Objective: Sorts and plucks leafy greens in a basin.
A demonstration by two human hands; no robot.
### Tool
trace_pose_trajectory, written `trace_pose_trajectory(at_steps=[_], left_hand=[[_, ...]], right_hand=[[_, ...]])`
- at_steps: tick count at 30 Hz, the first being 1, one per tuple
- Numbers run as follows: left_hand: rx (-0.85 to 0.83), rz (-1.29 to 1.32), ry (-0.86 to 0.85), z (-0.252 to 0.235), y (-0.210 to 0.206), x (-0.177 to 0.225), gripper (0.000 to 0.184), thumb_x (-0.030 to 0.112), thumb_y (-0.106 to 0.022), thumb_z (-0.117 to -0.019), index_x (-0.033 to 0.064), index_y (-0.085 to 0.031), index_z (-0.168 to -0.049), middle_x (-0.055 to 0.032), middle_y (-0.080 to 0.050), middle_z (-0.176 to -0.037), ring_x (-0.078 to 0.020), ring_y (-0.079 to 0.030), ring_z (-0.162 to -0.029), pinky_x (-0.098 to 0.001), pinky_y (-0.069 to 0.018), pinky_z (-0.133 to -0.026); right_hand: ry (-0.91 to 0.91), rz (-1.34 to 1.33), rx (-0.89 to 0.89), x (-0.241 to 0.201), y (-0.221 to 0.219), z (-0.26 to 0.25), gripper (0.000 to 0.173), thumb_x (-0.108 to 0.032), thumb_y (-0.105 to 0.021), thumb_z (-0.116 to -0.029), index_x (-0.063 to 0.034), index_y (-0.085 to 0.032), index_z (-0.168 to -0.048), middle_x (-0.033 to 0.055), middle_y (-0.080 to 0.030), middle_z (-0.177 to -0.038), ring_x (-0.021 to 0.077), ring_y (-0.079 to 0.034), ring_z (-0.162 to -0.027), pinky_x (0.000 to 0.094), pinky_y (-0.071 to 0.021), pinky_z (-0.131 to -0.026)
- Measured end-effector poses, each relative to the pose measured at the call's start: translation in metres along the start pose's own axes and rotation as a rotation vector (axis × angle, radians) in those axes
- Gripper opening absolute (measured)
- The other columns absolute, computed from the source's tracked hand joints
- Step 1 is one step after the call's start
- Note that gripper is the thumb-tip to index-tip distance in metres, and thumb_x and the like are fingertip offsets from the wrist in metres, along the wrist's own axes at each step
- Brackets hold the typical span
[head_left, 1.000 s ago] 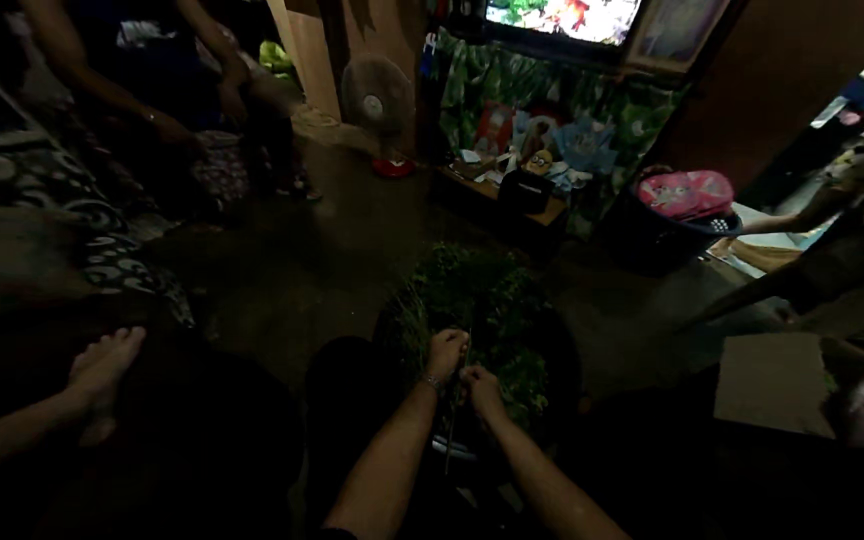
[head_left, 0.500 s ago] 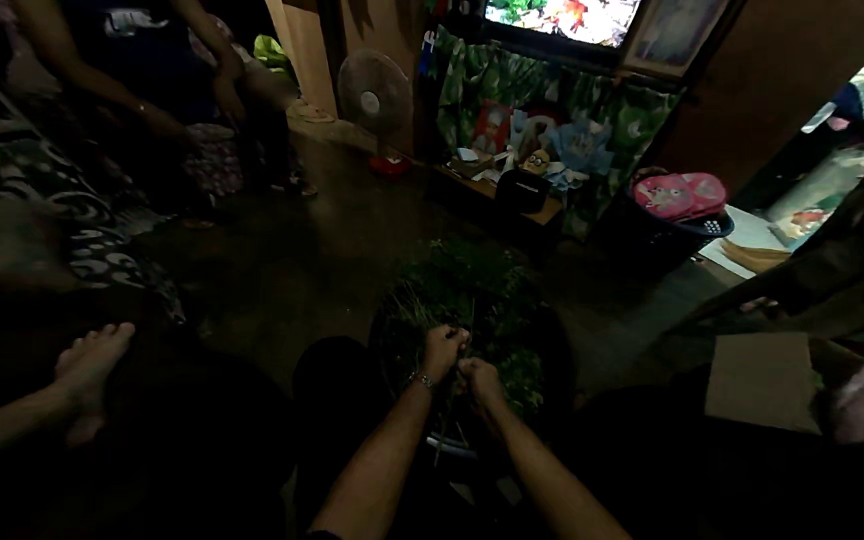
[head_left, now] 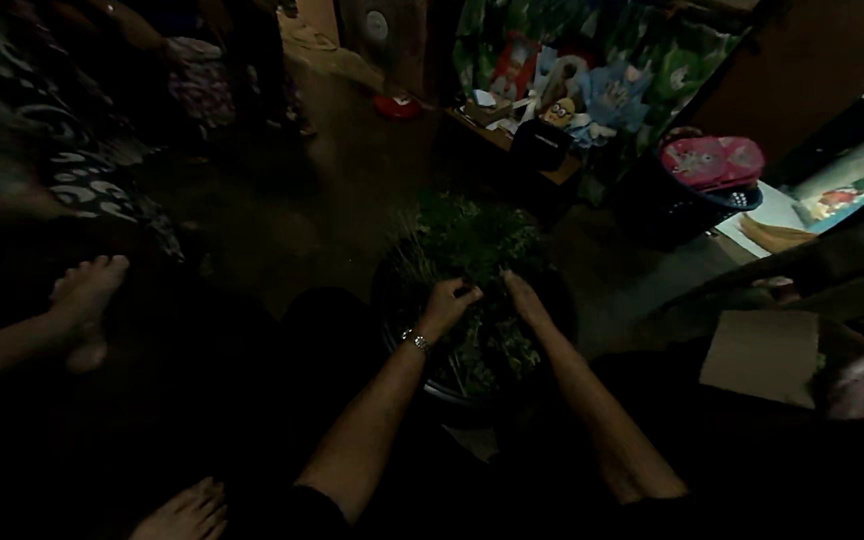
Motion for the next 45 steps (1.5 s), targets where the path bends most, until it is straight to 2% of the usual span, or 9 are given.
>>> trace_pose_trajectory(at_steps=[2, 5, 7, 12, 22, 27, 33, 39, 45], left_hand=[[-0.044, -0.057, -0.012, 0.003, -0.004, 0.002, 0.027, 0.020, -0.065, -0.1017, -0.0052, -0.069, -0.111, -0.0151, -0.070, -0.107, -0.0144, -0.065, -0.097, -0.0330, -0.0511, -0.093], [-0.106, -0.066, -0.045, 0.007, -0.012, 0.007, 0.025, 0.016, -0.065, -0.1009, -0.0055, -0.068, -0.113, -0.0130, -0.070, -0.107, -0.0092, -0.064, -0.096, -0.0276, -0.0510, -0.091], [-0.140, -0.048, -0.086, 0.009, -0.017, 0.009, 0.022, 0.013, -0.065, -0.0996, -0.0054, -0.069, -0.112, -0.0105, -0.071, -0.106, -0.0042, -0.064, -0.093, -0.0225, -0.0513, -0.089], [-0.172, 0.015, -0.054, 0.010, -0.022, 0.007, 0.023, 0.015, -0.067, -0.0991, -0.0055, -0.066, -0.109, -0.0060, -0.069, -0.097, -0.0040, -0.065, -0.086, -0.0230, -0.0545, -0.084], [-0.027, 0.023, -0.026, 0.014, -0.014, -0.001, 0.019, 0.014, -0.058, -0.1041, -0.0018, -0.067, -0.106, -0.0024, -0.068, -0.089, -0.0046, -0.062, -0.077, -0.0241, -0.0534, -0.075], [-0.033, -0.095, -0.070, 0.016, -0.016, 0.002, 0.016, 0.011, -0.064, -0.1005, -0.0036, -0.070, -0.101, -0.0052, -0.070, -0.088, -0.0061, -0.066, -0.079, -0.0254, -0.0566, -0.080], [-0.047, -0.030, -0.037, 0.017, -0.017, 0.001, 0.014, 0.008, -0.061, -0.1011, -0.0028, -0.069, -0.096, -0.0019, -0.070, -0.085, -0.0049, -0.067, -0.079, -0.0244, -0.0570, -0.080], [-0.052, 0.086, -0.058, 0.015, -0.020, -0.004, 0.017, 0.006, -0.058, -0.1027, -0.0021, -0.070, -0.093, -0.0010, -0.072, -0.083, -0.0054, -0.069, -0.077, -0.0245, -0.0586, -0.079], [-0.009, 0.079, -0.113, 0.020, -0.018, 0.002, 0.021, 0.005, -0.054, -0.1024, -0.0001, -0.070, -0.090, 0.0029, -0.069, -0.078, -0.0021, -0.065, -0.073, -0.0214, -0.0561, -0.075]], right_hand=[[0.017, -0.029, -0.065, -0.010, 0.008, 0.004, 0.057, -0.040, -0.026, -0.1138, -0.0005, -0.042, -0.152, 0.0207, -0.053, -0.146, 0.0265, -0.058, -0.124, 0.0399, -0.0482, -0.101], [0.038, 0.026, -0.199, -0.019, 0.010, 0.009, 0.058, -0.036, -0.054, -0.1075, 0.0018, -0.042, -0.150, 0.0189, -0.061, -0.130, 0.0184, -0.065, -0.104, 0.0325, -0.0544, -0.090], [0.047, 0.018, -0.239, -0.019, 0.008, 0.011, 0.048, -0.030, -0.063, -0.1030, 0.0041, -0.051, -0.135, 0.0114, -0.064, -0.110, 0.0104, -0.063, -0.090, 0.0271, -0.0546, -0.082], [-0.003, -0.317, -0.171, -0.002, 0.004, 0.018, 0.016, -0.011, -0.058, -0.1046, 0.0024, -0.058, -0.113, 0.0032, -0.067, -0.086, 0.0085, -0.066, -0.071, 0.0246, -0.0588, -0.070], [-0.012, -0.327, -0.160, -0.005, -0.007, 0.030, 0.025, -0.011, -0.059, -0.1025, 0.0050, -0.057, -0.122, 0.0085, -0.070, -0.090, 0.0128, -0.070, -0.075, 0.0288, -0.0601, -0.073], [0.084, -0.039, -0.157, -0.002, -0.003, 0.025, 0.049, -0.032, -0.071, -0.0981, 0.0078, -0.059, -0.124, 0.0180, -0.068, -0.105, 0.0205, -0.069, -0.087, 0.0384, -0.0580, -0.085], [0.023, -0.060, -0.181, -0.009, 0.001, 0.033, 0.033, -0.022, -0.068, -0.1006, 0.0055, -0.060, -0.117, 0.0069, -0.066, -0.086, 0.0084, -0.065, -0.068, 0.0258, -0.0573, -0.070], [0.123, 0.136, -0.134, -0.015, 0.003, 0.035, 0.040, -0.023, -0.067, -0.0995, 0.0076, -0.062, -0.124, 0.0222, -0.068, -0.115, 0.0282, -0.068, -0.105, 0.0454, -0.0531, -0.096], [0.192, 0.142, -0.072, -0.028, -0.002, 0.048, 0.039, -0.019, -0.069, -0.0978, 0.0065, -0.062, -0.127, 0.0205, -0.071, -0.109, 0.0259, -0.071, -0.097, 0.0429, -0.0562, -0.093]])
Point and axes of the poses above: each hand's wrist, its own z-axis away from the middle knuckle, its own y-axis out of the back of the hand, x = y × z, the point moved 7 cm from there along -z, towards the middle knuckle
